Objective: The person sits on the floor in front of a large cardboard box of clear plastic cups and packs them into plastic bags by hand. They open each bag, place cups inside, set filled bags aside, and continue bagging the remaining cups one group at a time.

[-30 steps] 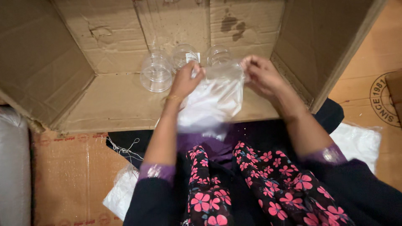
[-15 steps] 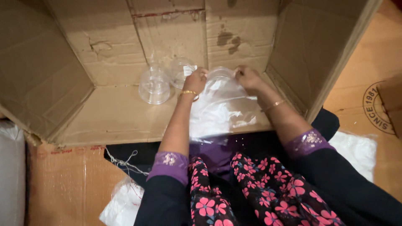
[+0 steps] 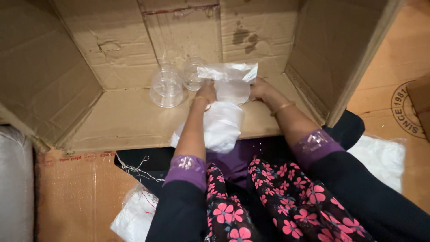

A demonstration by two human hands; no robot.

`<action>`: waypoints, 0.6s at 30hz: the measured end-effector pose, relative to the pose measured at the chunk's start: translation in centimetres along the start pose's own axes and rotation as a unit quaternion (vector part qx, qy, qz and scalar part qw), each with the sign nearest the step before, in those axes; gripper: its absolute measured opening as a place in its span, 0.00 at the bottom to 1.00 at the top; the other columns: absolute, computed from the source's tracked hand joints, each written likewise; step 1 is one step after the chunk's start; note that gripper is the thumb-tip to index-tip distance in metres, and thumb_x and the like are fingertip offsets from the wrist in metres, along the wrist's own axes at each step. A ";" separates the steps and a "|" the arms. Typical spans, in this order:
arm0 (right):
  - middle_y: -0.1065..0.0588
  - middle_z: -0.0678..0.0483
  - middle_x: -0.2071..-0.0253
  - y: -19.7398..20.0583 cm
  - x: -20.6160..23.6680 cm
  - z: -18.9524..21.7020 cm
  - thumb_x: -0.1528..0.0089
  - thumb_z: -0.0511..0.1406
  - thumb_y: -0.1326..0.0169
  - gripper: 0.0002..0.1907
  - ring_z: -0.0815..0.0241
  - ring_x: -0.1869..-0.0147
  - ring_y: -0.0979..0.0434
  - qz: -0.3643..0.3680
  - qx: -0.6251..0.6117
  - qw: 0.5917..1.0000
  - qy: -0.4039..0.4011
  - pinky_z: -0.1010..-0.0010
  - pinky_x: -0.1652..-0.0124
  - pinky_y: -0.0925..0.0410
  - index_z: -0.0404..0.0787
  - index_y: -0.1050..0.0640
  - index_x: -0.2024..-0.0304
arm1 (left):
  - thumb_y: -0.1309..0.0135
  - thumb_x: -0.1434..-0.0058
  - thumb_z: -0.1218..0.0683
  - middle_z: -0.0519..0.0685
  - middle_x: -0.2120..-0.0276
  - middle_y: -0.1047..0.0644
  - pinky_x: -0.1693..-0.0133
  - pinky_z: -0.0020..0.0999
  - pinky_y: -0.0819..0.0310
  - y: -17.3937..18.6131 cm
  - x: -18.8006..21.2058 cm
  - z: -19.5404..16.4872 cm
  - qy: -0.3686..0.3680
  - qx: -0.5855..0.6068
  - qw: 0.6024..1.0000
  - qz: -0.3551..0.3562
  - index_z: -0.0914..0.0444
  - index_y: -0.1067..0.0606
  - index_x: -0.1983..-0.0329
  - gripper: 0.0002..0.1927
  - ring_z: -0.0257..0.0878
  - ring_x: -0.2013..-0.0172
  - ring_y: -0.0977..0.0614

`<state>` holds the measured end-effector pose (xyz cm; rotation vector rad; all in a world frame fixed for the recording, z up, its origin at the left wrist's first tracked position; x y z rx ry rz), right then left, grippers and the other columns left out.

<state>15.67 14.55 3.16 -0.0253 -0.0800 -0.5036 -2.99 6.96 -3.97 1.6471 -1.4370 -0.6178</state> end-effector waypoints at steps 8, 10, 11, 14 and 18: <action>0.23 0.48 0.45 -3.1 2.3 3.1 0.38 0.45 0.43 0.31 0.56 0.44 0.21 0.037 -0.345 0.926 -0.148 0.66 0.46 0.27 0.35 0.28 0.37 | 0.42 0.37 0.50 0.50 0.56 0.18 0.50 0.35 0.25 4.2 0.9 -8.1 -0.092 0.270 0.950 -0.130 0.59 0.21 0.53 0.12 0.43 0.54 0.17; 0.22 0.45 0.45 -0.6 5.4 5.8 0.33 0.42 0.43 0.27 0.55 0.44 0.21 -0.025 -0.227 0.968 -0.107 0.65 0.45 0.27 0.29 0.27 0.39 | 0.43 0.31 0.48 0.50 0.57 0.19 0.48 0.34 0.27 5.6 1.3 -9.8 -0.095 0.385 0.914 -0.091 0.61 0.21 0.51 0.13 0.42 0.54 0.19; 0.23 0.46 0.45 1.3 7.6 7.4 0.33 0.42 0.43 0.27 0.55 0.44 0.21 -0.050 -0.233 0.969 -0.069 0.64 0.45 0.27 0.30 0.28 0.38 | 0.43 0.30 0.48 0.51 0.58 0.20 0.47 0.34 0.28 5.8 1.9 -10.3 -0.088 0.444 0.890 -0.058 0.61 0.22 0.48 0.15 0.41 0.55 0.20; 0.25 0.48 0.45 11.6 17.9 11.4 0.33 0.44 0.44 0.29 0.55 0.45 0.22 -0.205 -0.236 0.947 0.072 0.62 0.45 0.27 0.33 0.33 0.36 | 0.43 0.33 0.49 0.44 0.52 0.24 0.44 0.29 0.35 6.3 3.5 -9.5 -0.063 0.550 0.833 -0.013 0.60 0.28 0.41 0.20 0.35 0.50 0.22; 0.27 0.50 0.45 26.4 30.4 9.2 0.32 0.46 0.44 0.31 0.55 0.46 0.23 -0.420 -0.205 0.871 0.150 0.58 0.44 0.27 0.38 0.38 0.34 | 0.37 0.39 0.55 0.44 0.50 0.22 0.44 0.29 0.31 4.4 4.0 -6.9 -0.059 0.595 0.801 0.017 0.65 0.28 0.40 0.25 0.32 0.48 0.23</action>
Point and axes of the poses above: each hand's wrist, its own x-axis away from the middle knuckle, its own y-axis out of the back of the hand, z = x × y, the point moved 7 cm from there along -x, towards the middle knuckle
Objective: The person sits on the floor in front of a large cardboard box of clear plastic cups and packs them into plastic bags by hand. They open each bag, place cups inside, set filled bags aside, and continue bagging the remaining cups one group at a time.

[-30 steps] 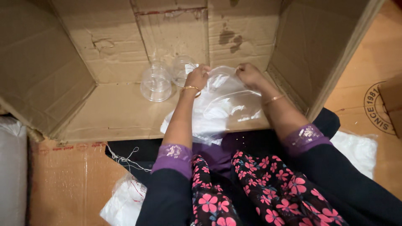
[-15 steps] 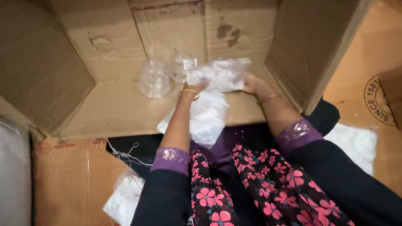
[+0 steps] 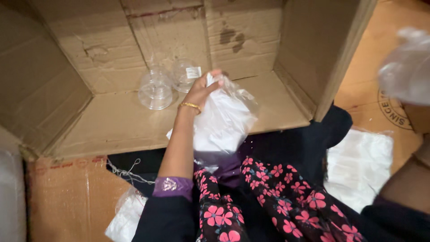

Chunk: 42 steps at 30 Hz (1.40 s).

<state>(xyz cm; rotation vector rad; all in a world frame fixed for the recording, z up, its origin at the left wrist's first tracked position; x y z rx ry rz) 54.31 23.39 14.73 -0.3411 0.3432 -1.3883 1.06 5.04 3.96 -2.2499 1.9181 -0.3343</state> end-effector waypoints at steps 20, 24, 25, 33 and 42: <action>0.25 0.50 0.46 -28.0 5.6 -3.3 0.32 0.41 0.40 0.23 0.56 0.46 0.24 0.129 0.442 0.798 0.388 0.65 0.49 0.28 0.33 0.25 0.40 | 0.39 0.36 0.57 0.45 0.56 0.18 0.53 0.26 0.28 -2.4 0.6 -0.5 -0.044 0.022 0.997 -0.056 0.67 0.20 0.44 0.18 0.30 0.58 0.22; 0.21 0.55 0.59 -32.1 7.7 -18.3 0.38 0.32 0.38 0.13 0.67 0.58 0.23 0.336 0.267 0.889 -0.160 0.75 0.60 0.30 0.31 0.21 0.53 | 0.40 0.36 0.55 0.48 0.56 0.16 0.52 0.26 0.26 -2.9 0.8 -1.3 -0.056 0.052 0.996 -0.053 0.68 0.21 0.45 0.18 0.31 0.56 0.19; 0.22 0.56 0.62 -31.9 7.3 -20.0 0.36 0.31 0.40 0.10 0.68 0.60 0.25 0.320 0.248 0.897 -0.177 0.76 0.62 0.32 0.31 0.20 0.54 | 0.40 0.36 0.55 0.47 0.57 0.17 0.53 0.27 0.26 -2.7 0.9 -1.2 -0.052 0.046 0.995 -0.070 0.68 0.21 0.45 0.19 0.31 0.57 0.19; 0.20 0.59 0.65 -28.6 4.6 -22.6 0.33 0.34 0.44 0.07 0.72 0.62 0.24 0.258 0.229 0.937 -0.058 0.78 0.61 0.30 0.36 0.17 0.58 | 0.44 0.30 0.47 0.48 0.61 0.17 0.56 0.29 0.22 -1.5 1.5 1.5 -0.008 0.068 0.989 -0.131 0.70 0.18 0.53 0.20 0.34 0.61 0.18; 0.24 0.53 0.73 -30.3 6.5 -22.7 0.39 0.41 0.47 0.11 0.57 0.67 0.23 0.192 -0.295 0.886 -0.301 0.64 0.61 0.27 0.39 0.24 0.69 | 0.40 0.36 0.50 0.39 0.71 0.28 0.74 0.24 0.38 5.1 4.2 1.0 -0.019 0.230 0.964 -0.133 0.57 0.23 0.59 0.08 0.28 0.73 0.28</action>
Point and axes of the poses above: each hand's wrist, its own x-axis away from the middle knuckle, its own y-axis out of the back of the hand, z = x × y, the point moved 7 cm from there along -x, towards the middle knuckle
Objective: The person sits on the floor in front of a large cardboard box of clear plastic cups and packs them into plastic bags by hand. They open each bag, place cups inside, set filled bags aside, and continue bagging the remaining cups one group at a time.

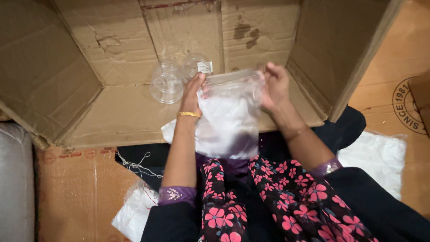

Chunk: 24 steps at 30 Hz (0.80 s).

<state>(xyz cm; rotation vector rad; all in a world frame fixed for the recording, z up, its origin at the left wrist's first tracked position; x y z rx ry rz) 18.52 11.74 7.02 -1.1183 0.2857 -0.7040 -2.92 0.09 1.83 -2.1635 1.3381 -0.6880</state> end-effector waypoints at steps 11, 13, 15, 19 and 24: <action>0.25 0.56 0.65 -4.9 -10.5 -3.2 0.34 0.33 0.46 0.04 0.65 0.66 0.29 0.002 0.420 0.907 0.020 0.70 0.69 0.37 0.41 0.23 0.59 | 0.43 0.37 0.55 0.62 0.64 0.19 0.60 0.47 0.24 1.2 -6.7 -9.2 -0.141 -0.790 0.585 -0.122 0.66 0.21 0.61 0.08 0.56 0.61 0.18; 0.24 0.56 0.62 -6.3 -11.9 -4.5 0.36 0.35 0.43 0.07 0.65 0.62 0.27 0.007 0.527 0.847 0.074 0.69 0.64 0.32 0.41 0.23 0.56 | 0.48 0.37 0.57 0.61 0.59 0.19 0.57 0.48 0.23 0.9 -8.0 -8.4 -0.069 -0.837 0.519 -0.160 0.63 0.20 0.58 0.08 0.57 0.56 0.17; 0.23 0.56 0.60 -6.3 -12.4 -6.3 0.37 0.37 0.40 0.11 0.64 0.58 0.24 0.010 0.529 0.847 0.051 0.68 0.59 0.27 0.42 0.23 0.53 | 0.49 0.38 0.57 0.57 0.55 0.19 0.55 0.47 0.22 1.0 -9.1 -6.9 0.029 -0.882 0.453 -0.128 0.59 0.18 0.59 0.10 0.54 0.52 0.18; 0.25 0.56 0.51 -4.5 -10.6 -6.7 0.43 0.39 0.33 0.26 0.61 0.48 0.24 0.050 0.482 0.873 0.058 0.63 0.50 0.27 0.43 0.25 0.44 | 0.51 0.37 0.56 0.56 0.53 0.19 0.52 0.46 0.22 0.9 -8.8 -5.2 0.064 -0.868 0.484 -0.094 0.60 0.17 0.55 0.13 0.54 0.51 0.18; 0.22 0.48 0.49 -1.7 -6.2 -1.6 0.38 0.37 0.38 0.20 0.54 0.44 0.23 0.075 0.795 0.593 0.103 0.59 0.45 0.30 0.40 0.22 0.44 | 0.53 0.32 0.50 0.65 0.55 0.20 0.47 0.53 0.28 0.3 -7.5 -1.3 0.026 -0.773 0.633 -0.024 0.65 0.25 0.44 0.19 0.62 0.51 0.20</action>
Point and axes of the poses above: each hand's wrist, its own x-axis away from the middle knuckle, its own y-axis out of the back of the hand, z = x × y, the point moved 7 cm from there along -x, towards the middle knuckle
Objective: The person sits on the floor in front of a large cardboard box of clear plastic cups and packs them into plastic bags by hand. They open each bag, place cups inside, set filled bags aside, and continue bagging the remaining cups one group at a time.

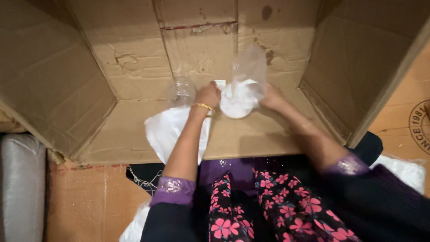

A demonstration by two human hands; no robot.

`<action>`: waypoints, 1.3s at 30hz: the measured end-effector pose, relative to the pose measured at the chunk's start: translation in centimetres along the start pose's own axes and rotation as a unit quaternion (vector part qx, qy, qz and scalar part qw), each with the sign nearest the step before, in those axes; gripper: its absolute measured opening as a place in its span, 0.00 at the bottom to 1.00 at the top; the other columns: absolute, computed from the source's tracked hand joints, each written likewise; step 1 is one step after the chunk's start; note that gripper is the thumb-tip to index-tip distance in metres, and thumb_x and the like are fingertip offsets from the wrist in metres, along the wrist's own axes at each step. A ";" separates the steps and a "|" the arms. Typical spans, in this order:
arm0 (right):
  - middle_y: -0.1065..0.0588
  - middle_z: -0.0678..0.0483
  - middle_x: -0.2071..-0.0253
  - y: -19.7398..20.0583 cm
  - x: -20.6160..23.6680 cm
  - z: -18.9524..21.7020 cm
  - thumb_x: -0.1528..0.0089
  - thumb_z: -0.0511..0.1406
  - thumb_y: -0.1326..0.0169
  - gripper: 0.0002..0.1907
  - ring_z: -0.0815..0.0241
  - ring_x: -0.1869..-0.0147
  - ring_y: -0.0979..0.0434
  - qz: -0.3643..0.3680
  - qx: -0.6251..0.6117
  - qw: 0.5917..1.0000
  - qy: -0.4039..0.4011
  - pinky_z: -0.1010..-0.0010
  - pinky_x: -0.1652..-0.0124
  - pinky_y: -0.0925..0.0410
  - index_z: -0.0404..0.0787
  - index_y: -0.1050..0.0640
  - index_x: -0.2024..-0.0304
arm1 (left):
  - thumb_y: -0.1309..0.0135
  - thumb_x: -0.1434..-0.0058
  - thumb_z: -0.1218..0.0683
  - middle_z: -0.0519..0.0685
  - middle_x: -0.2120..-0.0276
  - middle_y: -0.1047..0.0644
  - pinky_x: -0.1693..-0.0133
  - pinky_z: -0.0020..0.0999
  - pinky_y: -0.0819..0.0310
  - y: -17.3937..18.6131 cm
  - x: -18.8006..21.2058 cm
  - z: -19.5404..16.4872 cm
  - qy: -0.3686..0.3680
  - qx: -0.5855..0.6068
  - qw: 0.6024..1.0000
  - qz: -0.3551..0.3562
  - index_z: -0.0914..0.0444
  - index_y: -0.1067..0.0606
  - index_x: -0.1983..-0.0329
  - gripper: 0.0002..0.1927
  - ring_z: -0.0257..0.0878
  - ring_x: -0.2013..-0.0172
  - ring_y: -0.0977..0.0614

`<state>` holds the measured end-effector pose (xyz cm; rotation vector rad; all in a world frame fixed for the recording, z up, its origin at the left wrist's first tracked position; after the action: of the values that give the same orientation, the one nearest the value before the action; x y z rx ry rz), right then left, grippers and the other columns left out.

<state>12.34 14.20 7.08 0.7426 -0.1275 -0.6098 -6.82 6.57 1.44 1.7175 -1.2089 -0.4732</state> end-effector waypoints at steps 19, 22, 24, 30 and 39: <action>0.20 0.53 0.47 -4.6 3.7 -6.4 0.37 0.32 0.46 0.24 0.61 0.48 0.18 0.084 -0.509 0.838 -0.177 0.68 0.50 0.24 0.38 0.28 0.37 | 0.43 0.43 0.56 0.63 0.62 0.19 0.59 0.39 0.25 -4.9 2.6 1.9 -0.057 0.112 0.990 -0.068 0.67 0.20 0.59 0.11 0.55 0.58 0.16; 0.18 0.50 0.54 -4.4 4.5 -5.6 0.38 0.51 0.51 0.28 0.56 0.56 0.16 0.025 -0.700 0.655 -0.282 0.63 0.55 0.23 0.38 0.25 0.46 | 0.42 0.46 0.57 0.56 0.63 0.17 0.60 0.34 0.23 -1.8 3.2 -2.6 -0.171 0.233 0.948 -0.132 0.64 0.20 0.58 0.13 0.47 0.60 0.15; 0.20 0.49 0.53 -2.9 5.0 -2.3 0.34 0.49 0.47 0.26 0.56 0.54 0.19 0.112 -0.732 0.628 -0.239 0.64 0.53 0.25 0.35 0.24 0.44 | 0.34 0.54 0.55 0.51 0.68 0.17 0.62 0.34 0.23 0.1 4.4 -6.6 -0.261 0.300 0.909 -0.121 0.65 0.22 0.62 0.17 0.42 0.65 0.16; 0.21 0.49 0.53 16.8 16.6 -0.4 0.31 0.44 0.45 0.21 0.54 0.51 0.22 -0.067 -0.597 0.794 -0.093 0.62 0.50 0.29 0.34 0.23 0.46 | 0.42 0.36 0.46 0.38 0.64 0.20 0.65 0.25 0.31 1.0 6.7 -9.1 -0.106 0.550 0.823 0.098 0.57 0.24 0.49 0.16 0.27 0.61 0.20; 0.21 0.50 0.54 33.9 25.9 -20.6 0.31 0.38 0.45 0.13 0.50 0.46 0.26 -0.330 -0.297 0.859 -0.255 0.57 0.46 0.34 0.34 0.22 0.51 | 0.41 0.37 0.57 0.45 0.64 0.19 0.62 0.28 0.25 -4.2 5.5 -3.0 -0.003 0.605 0.787 0.119 0.69 0.24 0.45 0.18 0.32 0.65 0.20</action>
<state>56.23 31.39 11.88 -0.0246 -0.1602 -1.4254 -0.10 3.40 0.36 2.4999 -1.8924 0.6432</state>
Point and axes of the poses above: each hand's wrist, its own x-axis away from the middle knuckle, its own y-axis out of the back of the hand, z = x × y, the point moved 7 cm from there along -x, towards the middle knuckle
